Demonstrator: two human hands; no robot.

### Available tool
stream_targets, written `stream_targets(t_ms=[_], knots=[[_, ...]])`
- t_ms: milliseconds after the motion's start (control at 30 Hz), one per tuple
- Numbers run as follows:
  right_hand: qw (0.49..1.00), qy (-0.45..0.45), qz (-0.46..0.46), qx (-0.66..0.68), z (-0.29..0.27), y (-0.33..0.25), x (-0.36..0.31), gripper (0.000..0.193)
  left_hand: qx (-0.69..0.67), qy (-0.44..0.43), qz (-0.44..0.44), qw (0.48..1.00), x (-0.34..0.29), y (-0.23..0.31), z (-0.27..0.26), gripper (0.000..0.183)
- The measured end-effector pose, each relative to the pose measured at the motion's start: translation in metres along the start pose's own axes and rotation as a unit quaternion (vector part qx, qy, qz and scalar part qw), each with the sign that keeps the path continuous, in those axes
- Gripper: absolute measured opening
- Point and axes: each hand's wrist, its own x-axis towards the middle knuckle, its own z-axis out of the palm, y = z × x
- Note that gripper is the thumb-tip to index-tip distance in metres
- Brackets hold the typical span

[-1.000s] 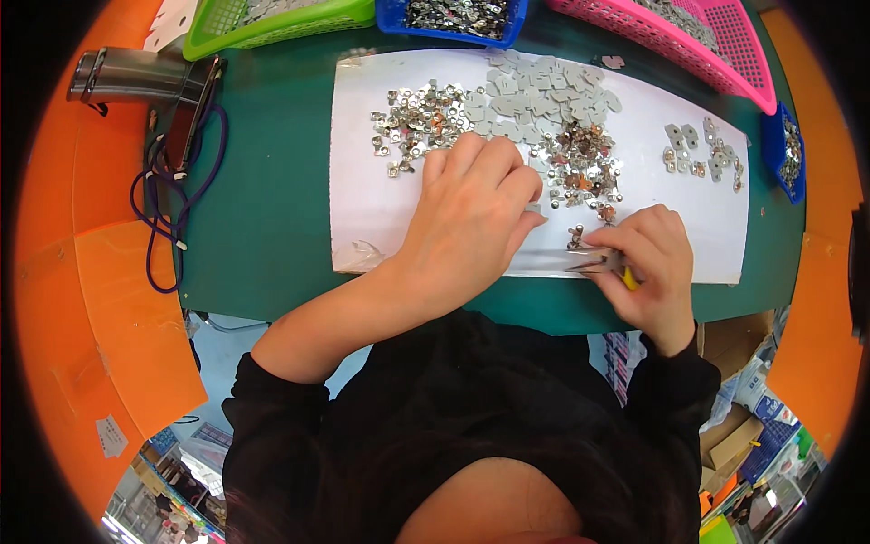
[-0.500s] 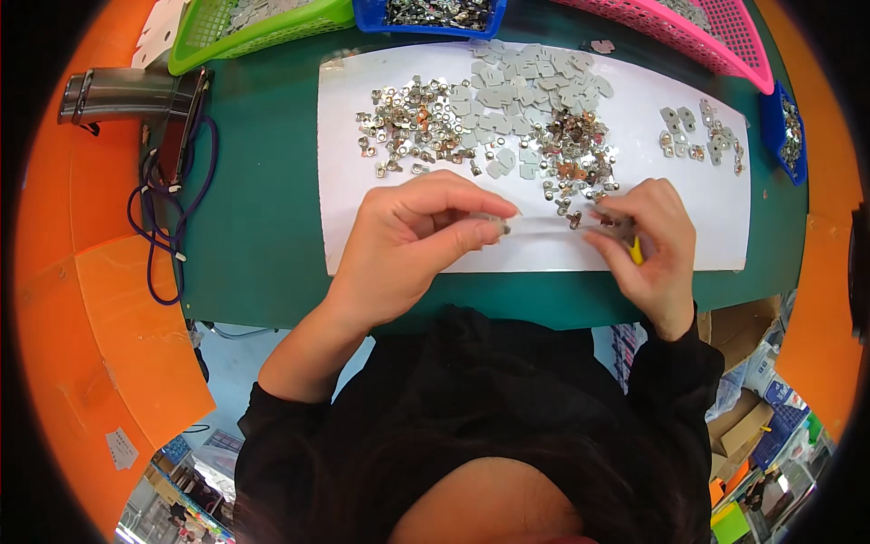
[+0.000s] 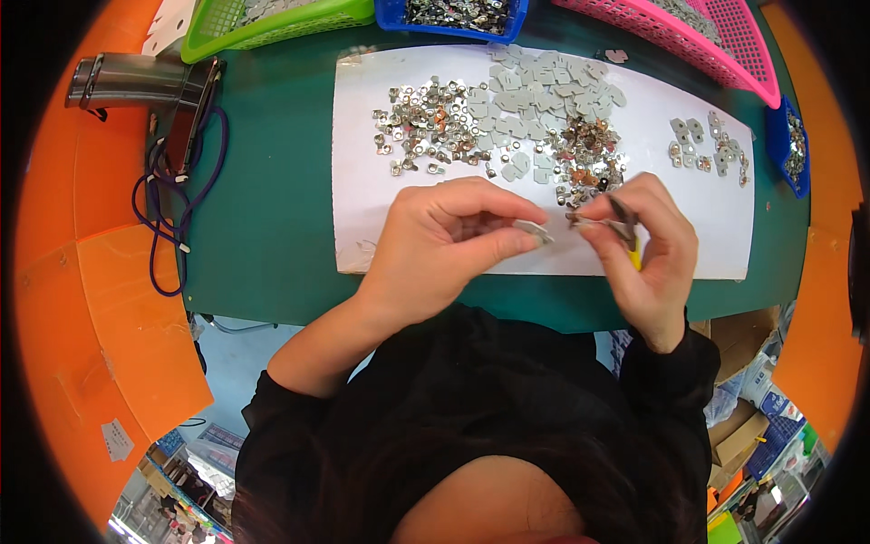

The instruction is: Assembling small metal components using pliers at a factory workbench.

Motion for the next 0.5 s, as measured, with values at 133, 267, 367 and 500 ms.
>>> stream_targets(t_ms=[133,267,367,500], knots=[[0.998,-0.055,0.008,0.030,0.006,-0.007,0.013,0.015,0.004,-0.017,0.015,1.000,-0.005,0.001,0.006,0.035],[0.992,-0.115,-0.038,0.032,0.003,-0.010,0.019,0.020,0.138,0.016,0.084,0.987,-0.009,-0.001,0.005,0.047],[0.991,-0.119,-0.063,-0.006,0.001,-0.010,0.022,0.023,0.248,-0.006,0.148,0.957,-0.010,-0.002,0.002,0.054],[0.988,-0.123,-0.080,-0.041,-0.002,-0.011,0.024,0.027,0.292,-0.011,0.187,0.938,-0.010,-0.003,0.000,0.054]])
